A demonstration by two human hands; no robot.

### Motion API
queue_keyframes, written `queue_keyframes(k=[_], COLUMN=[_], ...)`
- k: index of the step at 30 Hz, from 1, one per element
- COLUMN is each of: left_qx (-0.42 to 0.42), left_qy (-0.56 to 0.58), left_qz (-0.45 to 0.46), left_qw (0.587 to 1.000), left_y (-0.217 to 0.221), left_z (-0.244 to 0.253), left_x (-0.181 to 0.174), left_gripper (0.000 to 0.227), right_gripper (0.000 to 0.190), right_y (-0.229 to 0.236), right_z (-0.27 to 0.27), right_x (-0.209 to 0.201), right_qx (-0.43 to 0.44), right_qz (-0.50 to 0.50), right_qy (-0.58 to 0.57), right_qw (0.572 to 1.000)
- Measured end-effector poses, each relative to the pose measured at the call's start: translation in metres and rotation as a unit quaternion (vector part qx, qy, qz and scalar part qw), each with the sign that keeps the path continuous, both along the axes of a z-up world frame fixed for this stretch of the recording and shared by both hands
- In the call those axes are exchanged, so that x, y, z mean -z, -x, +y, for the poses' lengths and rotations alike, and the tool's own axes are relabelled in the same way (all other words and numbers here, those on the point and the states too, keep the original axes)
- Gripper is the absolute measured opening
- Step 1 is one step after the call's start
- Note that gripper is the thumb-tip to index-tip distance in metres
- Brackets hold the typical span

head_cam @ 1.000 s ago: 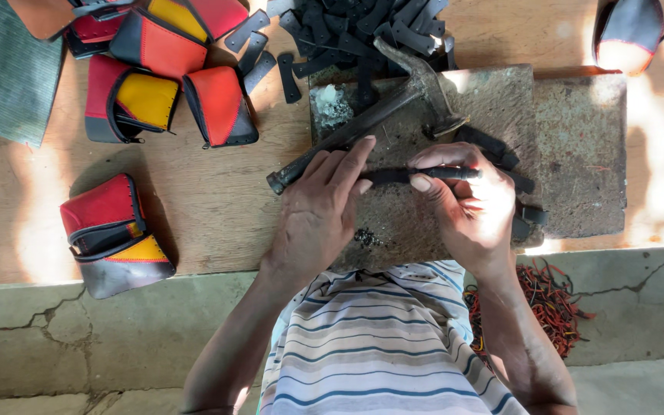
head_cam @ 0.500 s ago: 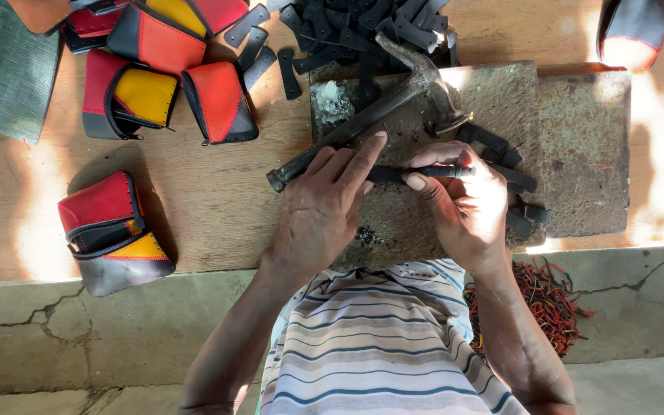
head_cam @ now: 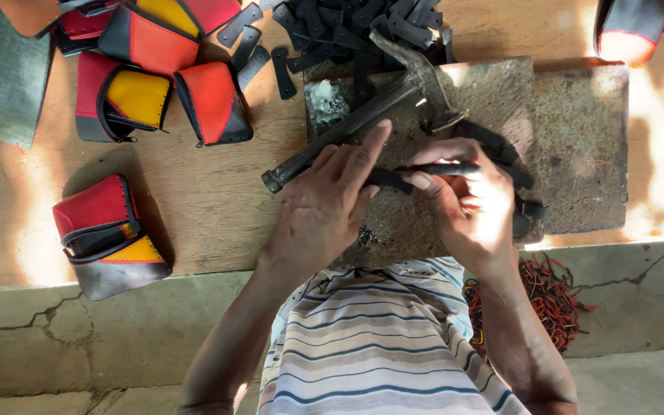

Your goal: The person uses a hammer and a metal punch to drive fasteners into small black leather pieces on a wooden workbench. They repeatedly position the punch, strike it with the hammer, and adjust the leather piece while working on a single item.

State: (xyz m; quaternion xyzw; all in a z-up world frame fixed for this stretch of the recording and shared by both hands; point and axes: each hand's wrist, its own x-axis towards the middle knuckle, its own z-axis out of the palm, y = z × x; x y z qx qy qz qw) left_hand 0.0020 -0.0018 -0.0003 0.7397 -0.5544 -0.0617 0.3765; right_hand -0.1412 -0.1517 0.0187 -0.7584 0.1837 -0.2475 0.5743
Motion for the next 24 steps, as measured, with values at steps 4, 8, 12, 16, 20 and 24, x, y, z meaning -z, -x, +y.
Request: queue_keyframes(k=[4,8,12,16,20,24], left_qx=[-0.022,-0.038,-0.039,-0.038,-0.094,-0.119], left_qy=[0.006,-0.004,0.032,0.098,0.179,0.181], left_qz=[0.044,0.038,0.018,0.083,0.107,0.099], left_qw=[0.999,0.999,0.999,0.991,0.973,0.971], left_y=[0.001,0.003,0.006,-0.002,-0.029,-0.041], left_z=[0.003,0.002,0.006,0.010,0.018,0.036], left_x=[0.002,0.004,0.011,0.018,0.015,0.006], left_gripper=[0.080,0.080,0.079,0.067,0.052,0.047], right_gripper=[0.014,0.015,0.017,0.019,0.020,0.021], right_y=[-0.009,-0.016,-0.019,-0.022,-0.023,-0.023], right_z=[0.003,0.006,0.007,0.007,0.007,0.006], right_x=[0.010,0.011,0.008,0.008,0.008,0.008], right_qx=[-0.037,-0.028,-0.031,-0.037,-0.037,-0.036], right_qz=[-0.042,0.008,0.021,0.006,0.007,0.008], right_qy=[-0.019,0.099,0.114,0.114,0.141,0.165], right_qw=[0.998,0.995,0.993,0.993,0.989,0.986])
